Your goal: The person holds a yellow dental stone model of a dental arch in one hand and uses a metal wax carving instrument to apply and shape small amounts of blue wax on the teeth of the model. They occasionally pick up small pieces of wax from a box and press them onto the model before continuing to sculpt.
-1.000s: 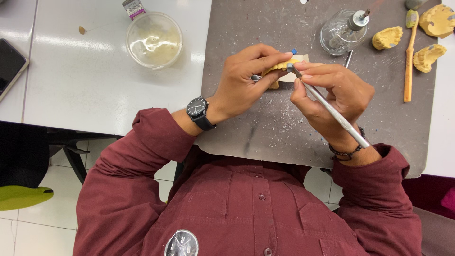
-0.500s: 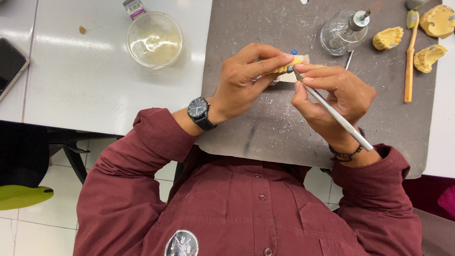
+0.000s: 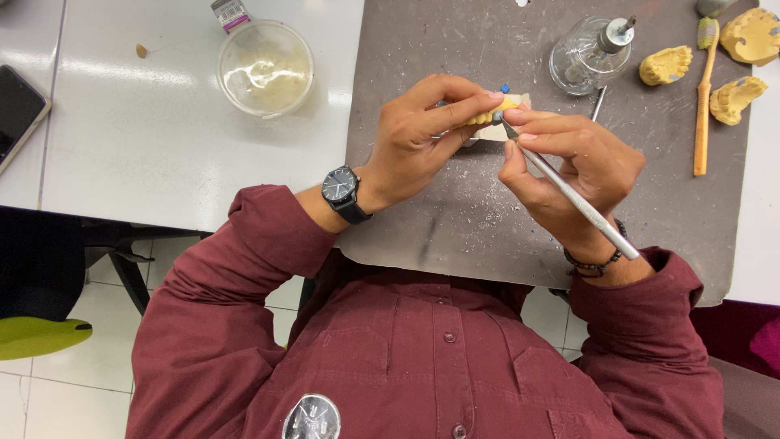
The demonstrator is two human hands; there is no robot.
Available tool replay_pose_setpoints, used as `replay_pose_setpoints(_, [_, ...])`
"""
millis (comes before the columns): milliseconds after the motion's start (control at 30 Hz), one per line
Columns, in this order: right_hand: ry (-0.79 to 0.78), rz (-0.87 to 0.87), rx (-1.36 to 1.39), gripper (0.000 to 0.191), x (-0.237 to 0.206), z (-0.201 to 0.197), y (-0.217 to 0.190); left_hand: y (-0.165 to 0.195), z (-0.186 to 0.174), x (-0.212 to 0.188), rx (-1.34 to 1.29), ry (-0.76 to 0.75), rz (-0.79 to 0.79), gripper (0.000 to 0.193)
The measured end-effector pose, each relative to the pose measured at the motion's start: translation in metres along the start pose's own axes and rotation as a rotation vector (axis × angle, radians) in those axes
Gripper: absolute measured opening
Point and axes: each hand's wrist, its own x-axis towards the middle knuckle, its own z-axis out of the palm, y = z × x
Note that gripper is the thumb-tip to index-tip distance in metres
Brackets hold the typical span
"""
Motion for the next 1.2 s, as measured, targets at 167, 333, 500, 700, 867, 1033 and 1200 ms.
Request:
replay_pose_setpoints(167, [0.007,0.001,0.005,0.023,-0.0001,0.0009,0.0006,0.001,-0.0005,0.0,-0.015,-0.01,-0.028,0.039])
replay_pose_setpoints(333, [0.008,0.0,0.004,0.023,-0.0005,0.0007,0.0011,0.0017,0.0,0.0003,-0.024,-0.007,-0.035,0.039])
replay_pose_setpoints(500, [0.007,-0.001,0.009,0.023,-0.0007,0.0002,0.002,0.0016,-0.0002,0.0003,-0.067,-0.012,-0.083,0.039])
replay_pose_setpoints(700, [0.008,-0.009,-0.009,0.024,-0.0016,0.0012,0.0027,0.0013,-0.0002,-0.0002,-0.064,-0.008,-0.075,0.039])
replay_pose_setpoints(867, [0.003,-0.017,0.032,0.023,-0.0016,0.0015,0.0038,0.0009,-0.0005,-0.0001,-0.049,0.002,-0.022,0.041])
replay_pose_setpoints(1033, [0.025,-0.04,-0.001,0.026,-0.0031,0.0005,0.0,0.0041,-0.0031,-0.0009,0.022,0.003,0.046,0.045])
replay_pose_setpoints(1200, [0.058,-0.073,-0.005,0.026,-0.0027,0.0013,0.0017,0.0047,-0.001,-0.0009,-0.057,0.003,-0.028,0.04])
